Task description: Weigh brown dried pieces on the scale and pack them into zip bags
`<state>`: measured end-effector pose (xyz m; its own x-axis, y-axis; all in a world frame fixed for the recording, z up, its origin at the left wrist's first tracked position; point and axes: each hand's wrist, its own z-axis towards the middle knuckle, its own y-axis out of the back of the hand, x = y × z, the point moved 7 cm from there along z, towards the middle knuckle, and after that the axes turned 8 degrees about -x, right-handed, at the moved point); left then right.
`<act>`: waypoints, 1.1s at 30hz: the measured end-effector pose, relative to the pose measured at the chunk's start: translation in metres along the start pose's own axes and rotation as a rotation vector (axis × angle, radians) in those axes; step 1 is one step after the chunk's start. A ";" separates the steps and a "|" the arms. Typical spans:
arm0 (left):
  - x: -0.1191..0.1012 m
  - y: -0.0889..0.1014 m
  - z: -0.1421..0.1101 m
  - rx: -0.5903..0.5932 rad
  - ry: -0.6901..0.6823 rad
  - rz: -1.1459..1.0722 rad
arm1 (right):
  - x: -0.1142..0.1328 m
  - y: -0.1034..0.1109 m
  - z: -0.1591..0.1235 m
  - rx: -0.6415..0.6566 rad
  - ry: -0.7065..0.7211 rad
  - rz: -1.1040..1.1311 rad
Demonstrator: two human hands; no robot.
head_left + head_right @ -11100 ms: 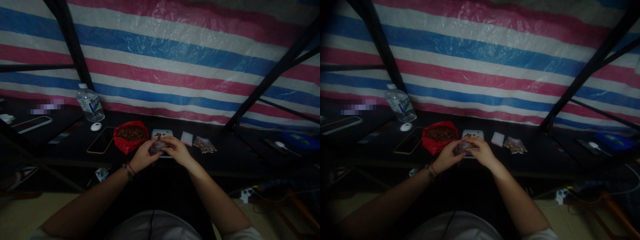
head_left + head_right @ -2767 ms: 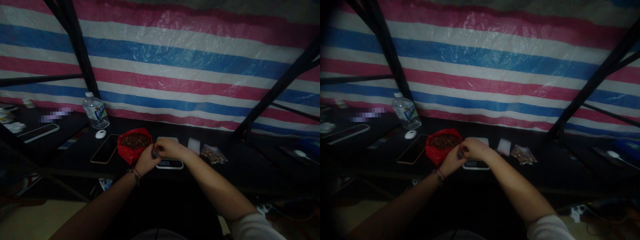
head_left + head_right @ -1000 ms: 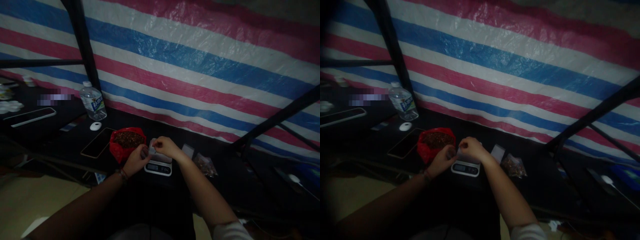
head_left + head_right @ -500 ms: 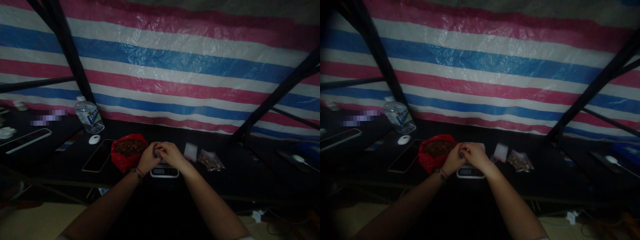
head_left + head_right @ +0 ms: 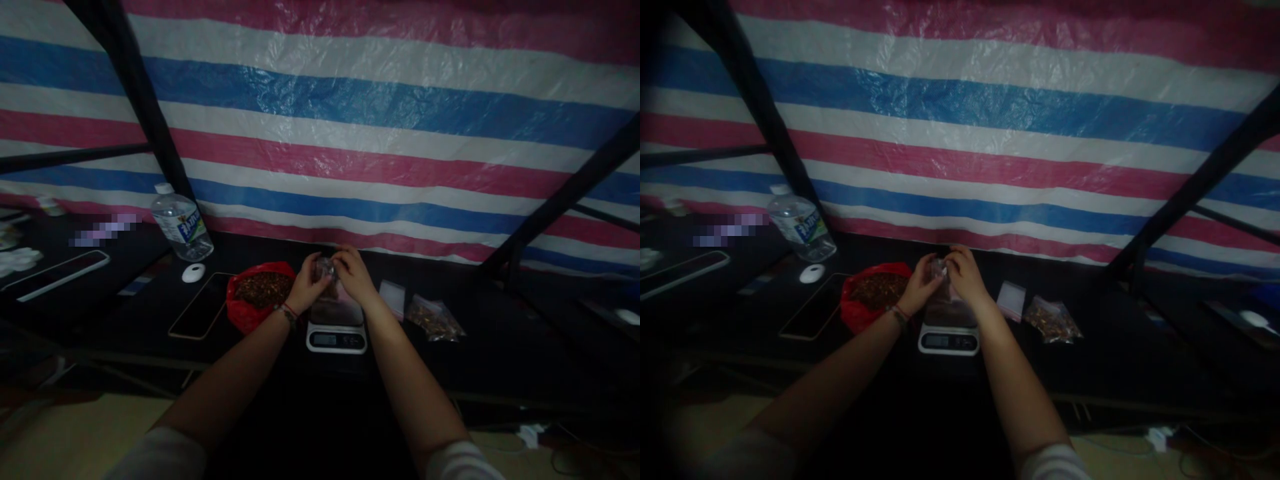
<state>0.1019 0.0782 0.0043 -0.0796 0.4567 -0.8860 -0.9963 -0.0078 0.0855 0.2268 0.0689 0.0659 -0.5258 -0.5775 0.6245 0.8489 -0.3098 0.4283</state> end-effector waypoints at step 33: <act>0.030 0.010 0.001 -0.060 0.183 -0.267 | -0.049 -0.041 -0.034 0.181 -0.447 0.511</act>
<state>0.0899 0.0932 -0.0209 0.1861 0.2821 -0.9412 -0.9824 0.0357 -0.1835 0.2200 0.0837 -0.0046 -0.0683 -0.2398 0.9684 0.9937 0.0702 0.0875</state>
